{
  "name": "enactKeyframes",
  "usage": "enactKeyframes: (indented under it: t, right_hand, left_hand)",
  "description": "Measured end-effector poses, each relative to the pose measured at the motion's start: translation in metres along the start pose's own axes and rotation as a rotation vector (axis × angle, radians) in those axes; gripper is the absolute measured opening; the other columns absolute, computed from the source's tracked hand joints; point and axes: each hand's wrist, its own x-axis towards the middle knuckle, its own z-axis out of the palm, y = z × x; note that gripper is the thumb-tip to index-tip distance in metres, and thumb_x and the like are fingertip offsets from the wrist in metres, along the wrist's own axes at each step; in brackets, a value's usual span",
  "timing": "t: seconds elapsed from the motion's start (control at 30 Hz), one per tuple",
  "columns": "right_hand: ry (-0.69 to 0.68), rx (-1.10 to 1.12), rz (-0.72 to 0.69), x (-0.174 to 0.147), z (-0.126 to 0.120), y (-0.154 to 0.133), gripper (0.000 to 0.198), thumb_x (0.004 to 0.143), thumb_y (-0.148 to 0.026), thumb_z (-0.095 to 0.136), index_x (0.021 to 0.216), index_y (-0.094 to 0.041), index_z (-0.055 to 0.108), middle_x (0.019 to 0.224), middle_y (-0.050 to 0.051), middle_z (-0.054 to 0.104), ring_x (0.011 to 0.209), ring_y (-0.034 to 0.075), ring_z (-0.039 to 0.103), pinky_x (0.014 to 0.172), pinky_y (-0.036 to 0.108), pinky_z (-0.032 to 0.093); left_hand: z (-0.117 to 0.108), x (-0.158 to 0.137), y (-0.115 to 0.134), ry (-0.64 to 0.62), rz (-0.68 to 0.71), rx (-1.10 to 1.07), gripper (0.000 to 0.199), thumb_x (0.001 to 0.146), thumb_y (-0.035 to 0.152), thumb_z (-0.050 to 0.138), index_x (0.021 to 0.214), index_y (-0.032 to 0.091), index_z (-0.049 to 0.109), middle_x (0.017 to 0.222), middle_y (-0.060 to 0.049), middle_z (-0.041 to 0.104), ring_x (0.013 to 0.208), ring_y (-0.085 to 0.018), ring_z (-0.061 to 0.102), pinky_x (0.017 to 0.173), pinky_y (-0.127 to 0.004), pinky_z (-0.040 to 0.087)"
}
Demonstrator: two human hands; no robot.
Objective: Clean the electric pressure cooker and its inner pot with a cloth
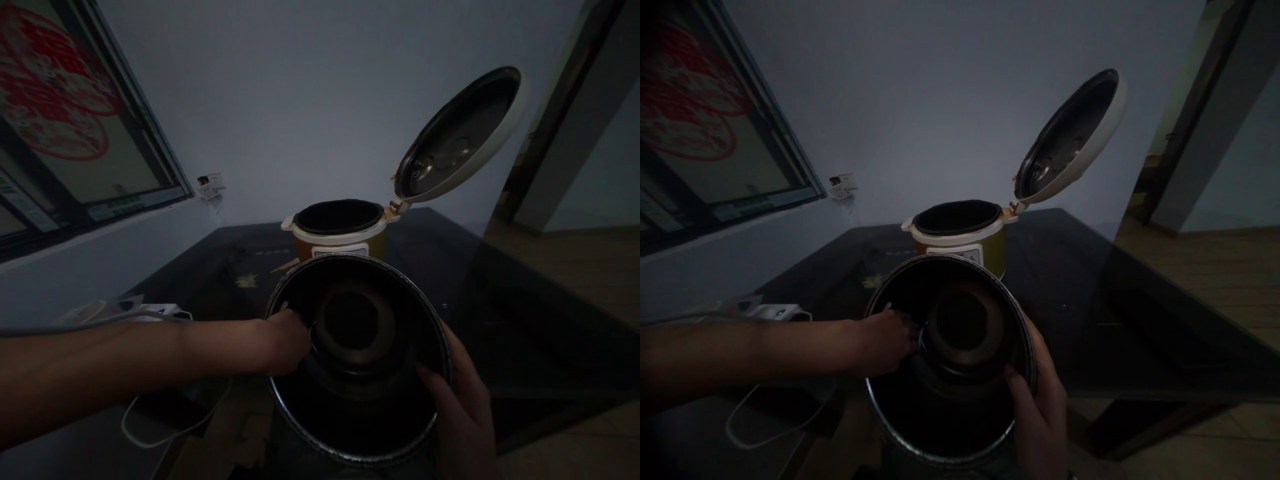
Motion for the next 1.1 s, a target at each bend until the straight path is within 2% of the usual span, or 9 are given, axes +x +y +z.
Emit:
enactKeyframes:
  t: [0.13, 0.23, 0.37, 0.5, 0.63, 0.87, 1.0, 1.1]
  right_hand:
    - [0.031, -0.02, 0.034, 0.001, 0.001, -0.001, 0.047, 0.085, -0.041, 0.07, 0.131, -0.039, 0.063, 0.142, 0.0, 0.06, 0.137, 0.031, 0.049, 0.114, 0.054, 0.036]
    - [0.061, -0.028, 0.072, 0.001, 0.001, 0.0, 0.049, 0.082, -0.042, 0.072, 0.13, -0.038, 0.064, 0.141, 0.001, 0.062, 0.136, 0.033, 0.05, 0.114, 0.056, 0.036]
    - [0.09, -0.025, 0.092, 0.0, 0.001, 0.001, 0.05, 0.082, -0.042, 0.072, 0.131, -0.037, 0.064, 0.141, 0.001, 0.061, 0.137, 0.033, 0.049, 0.113, 0.054, 0.036]
    - [0.087, -0.016, 0.095, 0.0, 0.001, 0.0, 0.05, 0.081, -0.042, 0.072, 0.13, -0.036, 0.064, 0.14, 0.0, 0.062, 0.136, 0.032, 0.05, 0.113, 0.051, 0.038]
    - [0.067, -0.012, 0.07, 0.001, 0.003, -0.003, 0.049, 0.082, -0.04, 0.072, 0.13, -0.035, 0.065, 0.14, 0.001, 0.062, 0.135, 0.031, 0.051, 0.111, 0.049, 0.041]
    - [0.059, -0.026, 0.065, 0.0, 0.002, 0.0, 0.053, 0.083, -0.04, 0.07, 0.135, -0.034, 0.061, 0.145, 0.001, 0.058, 0.14, 0.031, 0.046, 0.114, 0.049, 0.037]
    - [0.06, -0.038, 0.078, 0.001, 0.002, 0.001, 0.055, 0.083, -0.04, 0.069, 0.137, -0.032, 0.059, 0.145, 0.003, 0.058, 0.139, 0.032, 0.046, 0.115, 0.051, 0.035]
    - [0.084, -0.066, 0.091, 0.001, 0.004, -0.001, 0.055, 0.083, -0.039, 0.069, 0.136, -0.031, 0.06, 0.143, 0.003, 0.059, 0.138, 0.033, 0.048, 0.114, 0.05, 0.037]
  left_hand:
    - [-0.012, 0.012, -0.007, 0.021, 0.006, 0.207, 0.013, 0.078, 0.011, 0.068, 0.086, 0.014, 0.078, 0.1, -0.016, 0.077, 0.101, -0.028, 0.07, 0.097, -0.039, 0.047]
    - [-0.022, 0.022, -0.011, 0.063, -0.034, 0.281, 0.025, 0.082, 0.003, 0.059, 0.098, 0.008, 0.078, 0.115, -0.022, 0.073, 0.115, -0.032, 0.065, 0.107, -0.044, 0.042]
    - [-0.03, 0.033, -0.013, 0.114, -0.071, 0.34, 0.035, 0.085, 0.001, 0.054, 0.113, 0.005, 0.074, 0.128, -0.021, 0.067, 0.127, -0.031, 0.058, 0.113, -0.042, 0.038]
    - [-0.029, 0.034, -0.012, 0.133, -0.086, 0.436, 0.043, 0.087, 0.002, 0.053, 0.129, -0.001, 0.064, 0.14, -0.022, 0.058, 0.137, -0.029, 0.05, 0.12, -0.038, 0.031]
    - [-0.022, 0.028, -0.008, 0.12, -0.099, 0.528, 0.041, 0.088, 0.006, 0.053, 0.126, 0.002, 0.067, 0.139, -0.021, 0.059, 0.135, -0.03, 0.053, 0.117, -0.04, 0.035]
    - [0.0, 0.012, 0.009, 0.001, -0.073, 0.186, 0.027, 0.082, 0.021, 0.067, 0.104, 0.009, 0.077, 0.122, -0.024, 0.069, 0.121, -0.035, 0.062, 0.109, -0.05, 0.04]
    - [0.002, 0.005, 0.028, -0.09, -0.041, 0.044, 0.044, 0.086, 0.029, 0.062, 0.122, 0.004, 0.067, 0.124, -0.028, 0.066, 0.117, -0.035, 0.065, 0.098, -0.045, 0.048]
    - [-0.002, 0.0, 0.041, -0.106, -0.005, -0.133, 0.047, 0.09, 0.035, 0.056, 0.127, 0.007, 0.063, 0.116, -0.024, 0.071, 0.103, -0.031, 0.071, 0.083, -0.037, 0.055]
